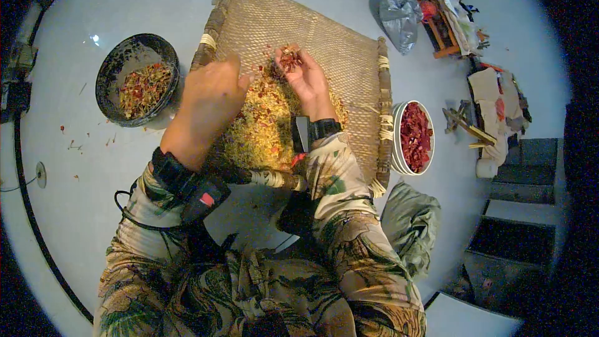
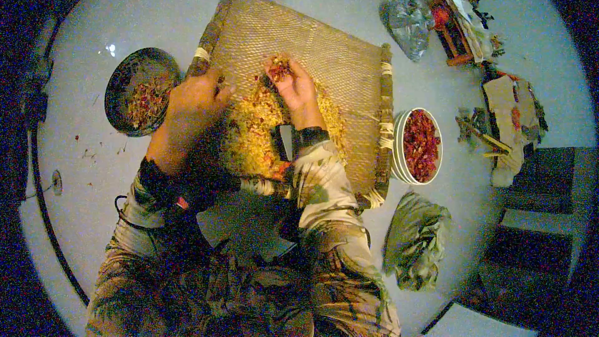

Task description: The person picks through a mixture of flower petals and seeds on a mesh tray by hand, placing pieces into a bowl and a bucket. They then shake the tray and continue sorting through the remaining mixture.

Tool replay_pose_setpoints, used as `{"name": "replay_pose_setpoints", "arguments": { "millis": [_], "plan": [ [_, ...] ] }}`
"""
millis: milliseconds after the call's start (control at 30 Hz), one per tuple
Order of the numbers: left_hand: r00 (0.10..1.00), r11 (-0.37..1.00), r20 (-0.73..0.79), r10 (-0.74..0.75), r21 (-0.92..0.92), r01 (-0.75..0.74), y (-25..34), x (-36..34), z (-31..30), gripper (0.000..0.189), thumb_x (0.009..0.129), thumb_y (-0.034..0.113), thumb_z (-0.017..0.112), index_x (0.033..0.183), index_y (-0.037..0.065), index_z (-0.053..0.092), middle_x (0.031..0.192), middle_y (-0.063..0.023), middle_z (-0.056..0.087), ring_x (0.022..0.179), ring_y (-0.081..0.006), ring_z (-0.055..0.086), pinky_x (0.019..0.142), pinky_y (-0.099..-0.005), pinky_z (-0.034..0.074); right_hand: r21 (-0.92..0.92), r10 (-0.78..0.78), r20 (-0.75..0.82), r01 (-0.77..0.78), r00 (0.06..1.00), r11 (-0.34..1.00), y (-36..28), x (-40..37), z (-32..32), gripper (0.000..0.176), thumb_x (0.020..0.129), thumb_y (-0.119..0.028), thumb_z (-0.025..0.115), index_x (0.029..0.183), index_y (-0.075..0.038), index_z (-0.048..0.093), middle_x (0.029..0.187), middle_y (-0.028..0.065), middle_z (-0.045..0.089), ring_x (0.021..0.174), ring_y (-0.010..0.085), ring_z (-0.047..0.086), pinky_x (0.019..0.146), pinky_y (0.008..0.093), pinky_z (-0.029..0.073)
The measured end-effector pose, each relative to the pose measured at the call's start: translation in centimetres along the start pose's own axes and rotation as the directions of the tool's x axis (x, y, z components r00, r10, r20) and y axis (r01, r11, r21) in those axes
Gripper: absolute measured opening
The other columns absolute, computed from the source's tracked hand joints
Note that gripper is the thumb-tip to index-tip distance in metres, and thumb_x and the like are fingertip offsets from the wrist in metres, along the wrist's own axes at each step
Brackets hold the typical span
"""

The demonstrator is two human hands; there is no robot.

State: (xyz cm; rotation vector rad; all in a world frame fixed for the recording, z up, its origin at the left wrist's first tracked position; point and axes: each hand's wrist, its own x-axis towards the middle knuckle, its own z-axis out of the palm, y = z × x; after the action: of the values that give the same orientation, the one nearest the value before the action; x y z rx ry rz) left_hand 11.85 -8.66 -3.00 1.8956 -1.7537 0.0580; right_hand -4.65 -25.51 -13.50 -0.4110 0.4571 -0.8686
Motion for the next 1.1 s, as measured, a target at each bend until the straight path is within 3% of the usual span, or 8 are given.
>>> {"name": "replay_pose_setpoints", "arguments": {
  "millis": [33, 133, 233, 333, 733, 833, 933, 1100],
  "plan": [
    [0.997, 0.999, 0.066, -0.038, -0.025, 0.04, 0.0, 0.0, -0.1, 0.03, 0.082, 0.033, 0.053, 0.089, 0.004, 0.053, 0.073, -0.0176, 0.061, 0.07, -0.0363, 0.06, 0.061, -0.0469, 0.047, 0.107, 0.031, -0.042, -0.026, 0.999, 0.994, 0.1, -0.4, 0.6, 0.027, 0.092, -0.022, 0.044, 0.101, 0.002, 0.049, 0.099, 0.0178, 0.058, 0.096, 0.0315, 0.056, 0.088, 0.0454, 0.045],
    [0.998, 0.999, 0.053, -0.032, -0.027, 0.033, 0.1, -0.2, -0.1, 0.03, 0.082, 0.033, 0.053, 0.088, 0.004, 0.053, 0.072, -0.0179, 0.061, 0.069, -0.0363, 0.059, 0.059, -0.0466, 0.047, 0.339, 0.055, 0.078, -0.078, 0.995, 0.937, 0.3, -1.4, 1.5, 0.038, 0.095, -0.027, 0.035, 0.109, 0.007, 0.043, 0.113, 0.0245, 0.048, 0.109, 0.043, 0.045, 0.094, 0.0525, 0.039],
    [0.969, 0.986, -0.186, 0.16, 0.081, -0.148, -0.1, -0.6, 0.5, 0.018, 0.074, 0.019, 0.061, 0.072, 0.005, 0.049, 0.06, -0.0101, 0.053, 0.057, -0.0265, 0.056, 0.051, -0.0373, 0.044, 0.301, 0.054, 0.035, -0.062, 0.998, 0.952, 0.8, -1.9, 2.3, 0.038, 0.093, -0.031, 0.038, 0.107, 0.003, 0.047, 0.11, 0.0206, 0.054, 0.106, 0.0366, 0.048, 0.094, 0.0521, 0.038],
    [0.961, 0.984, -0.214, 0.176, 0.067, -0.165, -0.1, -0.9, 0.8, 0.019, 0.074, 0.02, 0.061, 0.07, 0.006, 0.049, 0.06, -0.01, 0.052, 0.057, -0.0263, 0.056, 0.051, -0.0374, 0.044, 0.331, 0.083, 0.058, -0.098, 0.995, 0.938, 1.2, -2.6, 3.0, 0.041, 0.093, -0.034, 0.036, 0.108, 0.003, 0.047, 0.11, 0.0205, 0.054, 0.106, 0.036, 0.049, 0.094, 0.0517, 0.038],
    [0.998, 0.999, 0.063, 0.008, -0.038, -0.006, 1.4, -1.7, -0.3, 0.021, 0.075, 0.024, 0.061, 0.069, 0.005, 0.054, 0.065, -0.0127, 0.056, 0.063, -0.031, 0.058, 0.055, -0.0423, 0.044, 0.279, 0.064, -0.049, -0.048, 0.997, 0.959, 3.7, -3.1, 3.0, 0.041, 0.095, -0.033, 0.031, 0.108, 0.002, 0.048, 0.108, 0.0202, 0.055, 0.102, 0.0348, 0.053, 0.091, 0.0507, 0.041],
    [0.997, 0.996, 0.048, 0.066, -0.066, -0.062, 1.5, -1.7, -0.7, 0.026, 0.084, 0.026, 0.05, 0.074, 0.003, 0.055, 0.064, -0.0177, 0.057, 0.059, -0.0368, 0.058, 0.053, -0.0469, 0.046, 0.175, 0.034, -0.062, -0.023, 0.998, 0.984, 3.9, -3.2, 3.2, 0.041, 0.096, -0.033, 0.029, 0.108, 0.001, 0.049, 0.108, 0.0188, 0.055, 0.101, 0.0345, 0.053, 0.09, 0.0502, 0.041],
    [0.998, 0.997, 0.02, 0.056, -0.063, -0.055, 1.6, -1.8, -0.3, 0.021, 0.08, 0.023, 0.052, 0.07, 0.005, 0.056, 0.062, -0.0157, 0.057, 0.056, -0.0344, 0.058, 0.05, -0.0456, 0.046, 0.152, 0.05, -0.095, -0.035, 0.994, 0.988, 3.8, -3.4, 3.9, 0.041, 0.096, -0.033, 0.029, 0.109, -0.001, 0.049, 0.108, 0.0172, 0.056, 0.101, 0.0337, 0.053, 0.089, 0.0498, 0.042],
    [0.958, 0.996, 0.275, 0.079, 0.022, -0.088, 1.6, -2.4, 1.3, 0.015, 0.072, 0.02, 0.06, 0.068, 0.005, 0.057, 0.068, -0.0111, 0.058, 0.065, -0.0302, 0.059, 0.057, -0.0412, 0.045, 0.14, 0.071, -0.125, -0.053, 0.99, 0.989, 3.7, -3.1, 4.7, 0.041, 0.096, -0.033, 0.028, 0.108, 0.0, 0.049, 0.107, 0.0179, 0.055, 0.1, 0.0348, 0.052, 0.089, 0.0501, 0.042]
  ]
}}
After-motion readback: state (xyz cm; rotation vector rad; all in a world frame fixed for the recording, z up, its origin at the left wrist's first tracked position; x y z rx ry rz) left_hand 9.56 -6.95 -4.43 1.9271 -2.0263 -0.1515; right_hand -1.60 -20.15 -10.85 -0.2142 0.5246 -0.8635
